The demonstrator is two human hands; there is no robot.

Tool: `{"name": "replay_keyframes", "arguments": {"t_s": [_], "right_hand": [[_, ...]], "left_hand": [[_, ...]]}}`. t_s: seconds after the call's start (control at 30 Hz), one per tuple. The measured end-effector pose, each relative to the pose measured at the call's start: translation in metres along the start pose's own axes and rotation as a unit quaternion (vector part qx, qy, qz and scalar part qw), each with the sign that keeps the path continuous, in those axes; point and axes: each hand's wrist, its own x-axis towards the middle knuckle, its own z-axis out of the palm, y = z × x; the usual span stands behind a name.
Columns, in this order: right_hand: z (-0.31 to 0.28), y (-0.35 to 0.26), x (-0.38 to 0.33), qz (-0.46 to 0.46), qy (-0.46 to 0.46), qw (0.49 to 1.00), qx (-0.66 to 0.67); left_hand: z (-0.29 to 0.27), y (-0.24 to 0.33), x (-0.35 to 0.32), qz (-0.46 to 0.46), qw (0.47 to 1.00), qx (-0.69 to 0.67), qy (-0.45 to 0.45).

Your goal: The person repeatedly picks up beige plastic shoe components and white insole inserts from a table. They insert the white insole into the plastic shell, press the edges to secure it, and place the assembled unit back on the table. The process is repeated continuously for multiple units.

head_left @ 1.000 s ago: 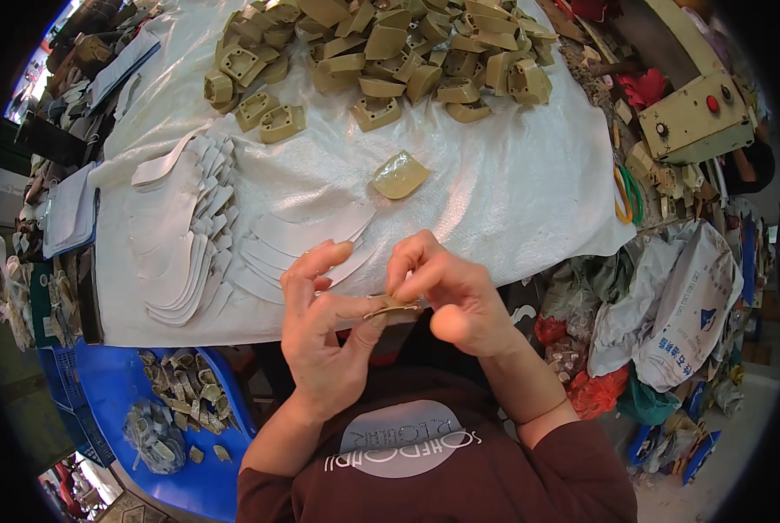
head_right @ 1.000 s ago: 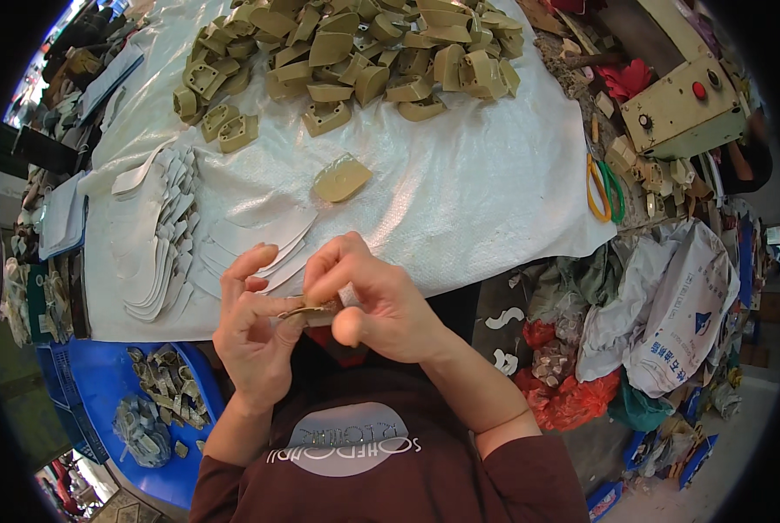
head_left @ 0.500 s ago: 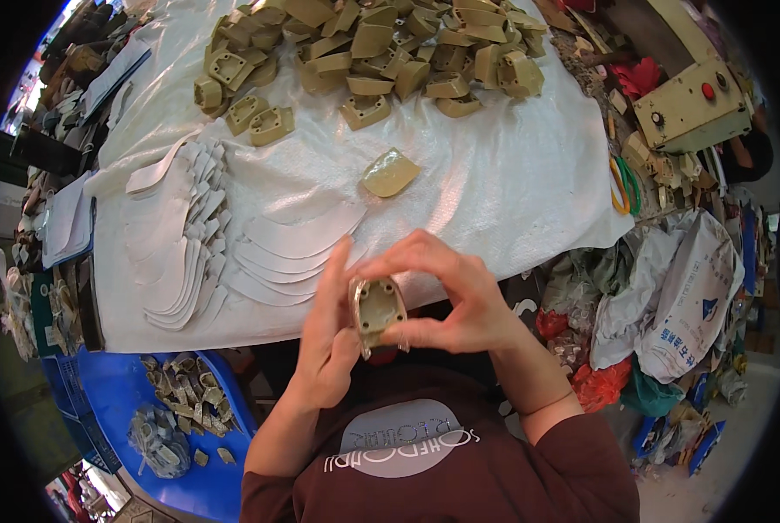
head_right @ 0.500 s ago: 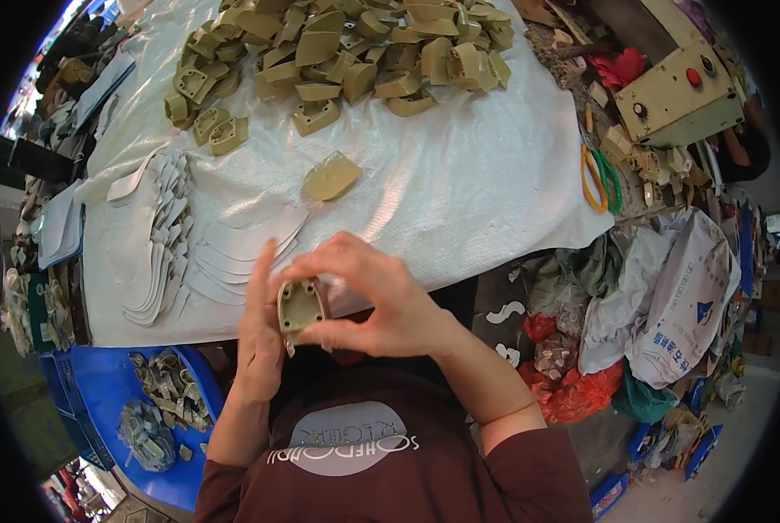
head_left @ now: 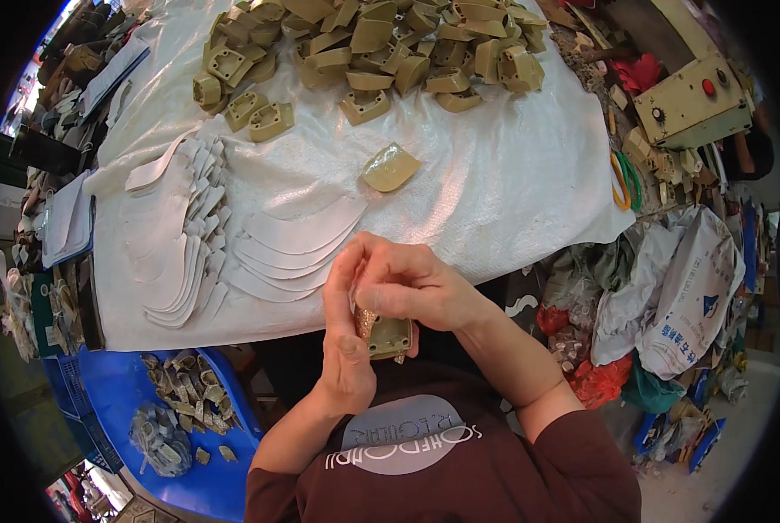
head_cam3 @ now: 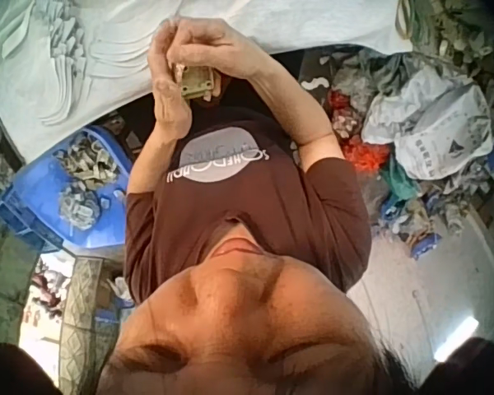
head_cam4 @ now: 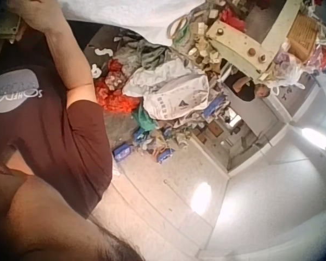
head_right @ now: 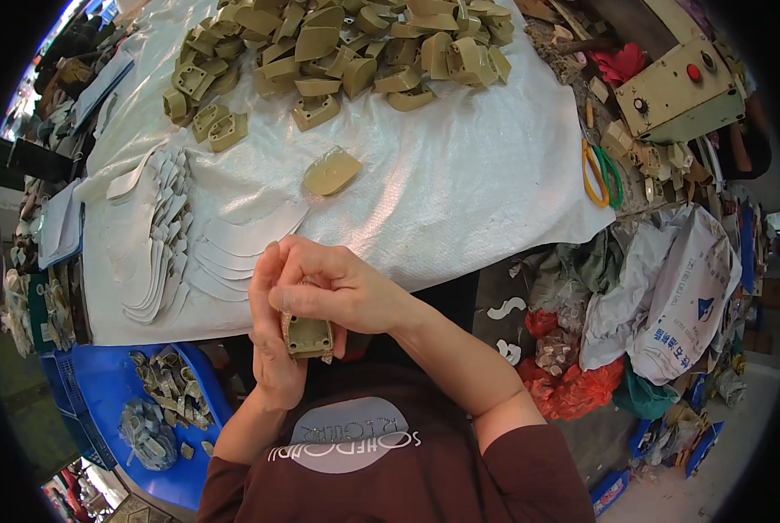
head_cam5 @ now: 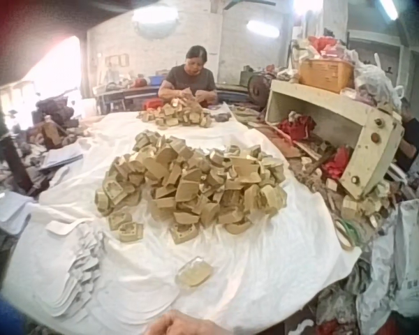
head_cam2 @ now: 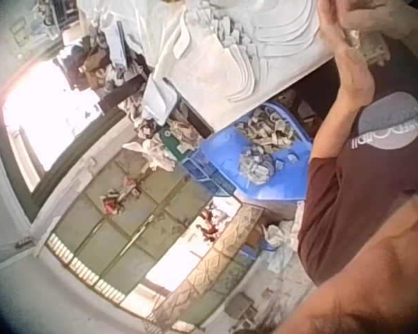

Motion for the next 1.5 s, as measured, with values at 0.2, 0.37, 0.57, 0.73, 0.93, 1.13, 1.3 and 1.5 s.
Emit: {"name": "replay_keyframes", "arguments": {"t_s": [0.2,0.37,0.57,0.73,0.93,1.13,1.3,1.5], "right_hand": [[0.010,0.018,-0.011,-0.113,0.054,0.982,-0.144],[0.031,0.023,-0.019,-0.119,0.090,0.983,-0.110],[0.037,0.022,-0.019,-0.138,0.127,0.965,-0.181],[0.038,0.013,-0.016,-0.058,0.177,0.971,-0.149],[0.007,-0.003,-0.014,-0.157,0.198,0.886,-0.388],[0.011,-0.017,-0.011,-0.094,0.136,0.904,-0.394],[0.004,-0.005,-0.016,-0.095,0.151,0.954,-0.241],[-0.010,-0.002,-0.010,0.049,0.119,0.992,-0.005]], "left_hand": [[-0.001,-0.002,-0.005,-0.004,0.998,0.048,0.032],[-0.003,-0.005,0.000,0.014,0.991,0.000,0.132],[-0.003,-0.019,-0.004,0.018,0.989,-0.014,0.147],[-0.003,-0.010,0.001,-0.046,0.982,-0.140,0.118],[-0.015,0.011,0.011,-0.108,0.987,-0.096,0.074],[-0.019,-0.001,0.008,0.102,0.978,0.178,-0.031],[-0.025,0.003,0.003,0.011,0.979,0.199,0.046],[-0.029,0.015,0.006,0.107,0.921,0.375,0.000]]}}
